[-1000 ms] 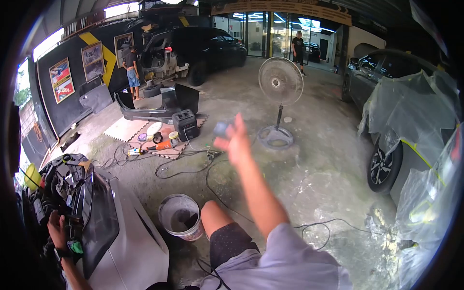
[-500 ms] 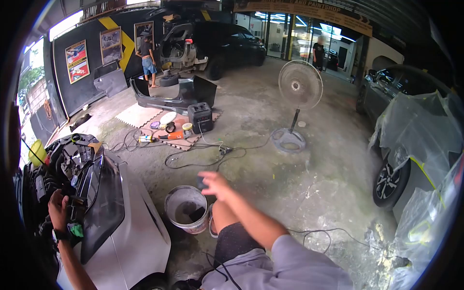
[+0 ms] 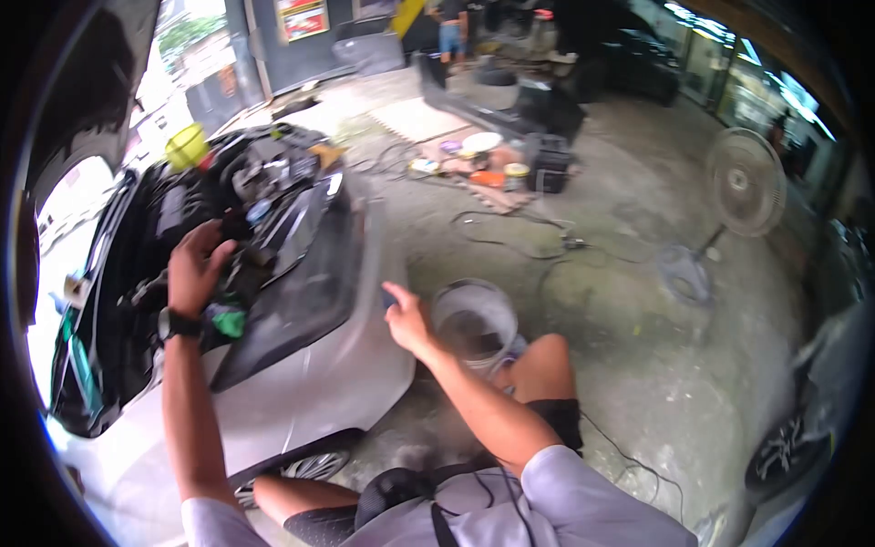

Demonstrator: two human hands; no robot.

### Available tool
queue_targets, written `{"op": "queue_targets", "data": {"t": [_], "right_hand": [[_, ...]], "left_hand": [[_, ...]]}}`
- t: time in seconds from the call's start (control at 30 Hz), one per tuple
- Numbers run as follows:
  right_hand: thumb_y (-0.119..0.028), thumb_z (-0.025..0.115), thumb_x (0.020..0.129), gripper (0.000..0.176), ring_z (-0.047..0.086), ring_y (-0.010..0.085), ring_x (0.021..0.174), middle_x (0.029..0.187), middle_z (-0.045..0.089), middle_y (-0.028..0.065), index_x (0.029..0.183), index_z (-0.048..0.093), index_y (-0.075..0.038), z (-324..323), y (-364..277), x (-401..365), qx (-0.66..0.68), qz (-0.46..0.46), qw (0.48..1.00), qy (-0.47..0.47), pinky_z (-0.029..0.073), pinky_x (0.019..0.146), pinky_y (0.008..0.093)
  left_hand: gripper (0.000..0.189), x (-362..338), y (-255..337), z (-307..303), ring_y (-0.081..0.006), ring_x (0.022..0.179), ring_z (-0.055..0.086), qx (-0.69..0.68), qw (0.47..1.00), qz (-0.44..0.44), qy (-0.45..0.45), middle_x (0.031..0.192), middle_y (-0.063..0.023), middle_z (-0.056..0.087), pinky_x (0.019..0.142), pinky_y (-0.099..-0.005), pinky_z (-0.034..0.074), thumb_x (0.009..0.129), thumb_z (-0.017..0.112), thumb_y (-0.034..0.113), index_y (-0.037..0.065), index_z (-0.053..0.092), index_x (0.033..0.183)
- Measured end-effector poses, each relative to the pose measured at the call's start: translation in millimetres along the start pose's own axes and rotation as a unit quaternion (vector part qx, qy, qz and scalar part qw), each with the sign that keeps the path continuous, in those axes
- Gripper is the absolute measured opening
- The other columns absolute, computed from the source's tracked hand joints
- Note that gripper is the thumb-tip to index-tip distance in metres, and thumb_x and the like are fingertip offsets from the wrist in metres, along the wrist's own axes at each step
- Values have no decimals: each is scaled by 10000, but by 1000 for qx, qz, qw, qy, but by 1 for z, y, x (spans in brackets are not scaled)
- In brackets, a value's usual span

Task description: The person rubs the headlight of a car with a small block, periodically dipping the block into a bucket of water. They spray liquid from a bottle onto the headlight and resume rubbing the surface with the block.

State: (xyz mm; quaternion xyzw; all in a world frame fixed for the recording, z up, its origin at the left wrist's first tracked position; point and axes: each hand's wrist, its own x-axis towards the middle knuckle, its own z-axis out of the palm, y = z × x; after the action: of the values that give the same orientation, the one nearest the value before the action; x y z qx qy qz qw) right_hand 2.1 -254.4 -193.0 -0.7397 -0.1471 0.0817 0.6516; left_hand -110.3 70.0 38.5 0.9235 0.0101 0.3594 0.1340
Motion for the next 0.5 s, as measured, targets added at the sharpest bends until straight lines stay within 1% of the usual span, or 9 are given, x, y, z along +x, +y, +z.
{"op": "queue_targets", "data": {"t": [0.03, 0.1, 0.13, 0.23, 0.27, 0.33, 0.37, 0.4, 0.5], "right_hand": [[19, 505, 964, 538, 736, 243, 908, 1332, 692, 185, 1495, 582, -30, 14, -12, 2, 9, 2, 1000, -19, 616, 846, 349], [9, 522, 979, 524, 764, 342, 975, 1336, 687, 269, 1500, 566, -24, 25, -40, -4, -142, -115, 983, 3, 615, 903, 374], [20, 541, 975, 533, 718, 406, 1178, 1388, 639, 320, 1507, 546, -4, 40, -33, -3, -99, -206, 973, 19, 585, 1015, 407], [65, 513, 957, 549, 595, 406, 1360, 1472, 578, 311, 1505, 523, 44, 73, -11, 6, -173, -400, 899, 37, 505, 1143, 429], [65, 513, 957, 549, 595, 406, 1360, 1472, 578, 311, 1505, 523, 44, 75, -4, 18, -170, -400, 900, 37, 505, 1143, 429], [108, 507, 916, 550, 577, 475, 1350, 1431, 585, 358, 1465, 525, 92, 67, -5, 50, -149, -236, 960, 9, 501, 1151, 456], [112, 507, 904, 571, 541, 477, 1390, 1439, 568, 376, 1475, 496, 113, 49, -56, 53, -139, -51, 986, -73, 456, 1203, 457], [112, 507, 904, 571, 541, 477, 1390, 1439, 568, 376, 1475, 496, 113, 55, -49, 54, -136, -45, 987, -73, 456, 1203, 457], [138, 519, 866, 627, 530, 474, 1406, 1475, 538, 375, 1492, 486, 109, 77, -37, 52, -157, -346, 925, 5, 450, 1210, 470]], "left_hand": [[512, -1, -5, 1, -324, 898, 719, 18, 1000, 18, 7, 1025, -156, 750, 815, -421, 574, 909, 831, 389, 26, 715, 1251], [529, -1, 1, -1, -325, 903, 719, 45, 999, 6, -4, 1015, -153, 749, 820, -428, 575, 899, 829, 421, 39, 719, 1248], [533, 0, 2, 0, -326, 907, 720, 52, 999, 5, -9, 1011, -152, 748, 821, -431, 575, 897, 827, 429, 40, 720, 1246], [538, 4, 0, 3, -333, 907, 721, 73, 997, 28, -20, 1015, -154, 749, 817, -435, 577, 894, 828, 433, 42, 722, 1248], [538, 7, -1, 4, -333, 907, 721, 77, 996, 28, -21, 1015, -154, 749, 817, -435, 577, 894, 828, 433, 42, 722, 1248], [567, 8, -2, 8, -306, 915, 715, 81, 996, 25, -38, 1034, -150, 745, 831, -421, 579, 896, 829, 440, 44, 707, 1284], [574, 10, 1, 8, -307, 914, 716, 82, 996, 20, -38, 1039, -148, 745, 826, -426, 579, 897, 826, 450, 51, 705, 1292], [574, 9, 1, 9, -307, 914, 716, 82, 995, 20, -45, 1039, -148, 745, 826, -426, 579, 897, 826, 450, 51, 705, 1292], [583, 13, 0, 12, -307, 912, 713, 94, 994, 16, -45, 1033, -144, 744, 823, -429, 577, 897, 823, 457, 54, 704, 1300]]}}
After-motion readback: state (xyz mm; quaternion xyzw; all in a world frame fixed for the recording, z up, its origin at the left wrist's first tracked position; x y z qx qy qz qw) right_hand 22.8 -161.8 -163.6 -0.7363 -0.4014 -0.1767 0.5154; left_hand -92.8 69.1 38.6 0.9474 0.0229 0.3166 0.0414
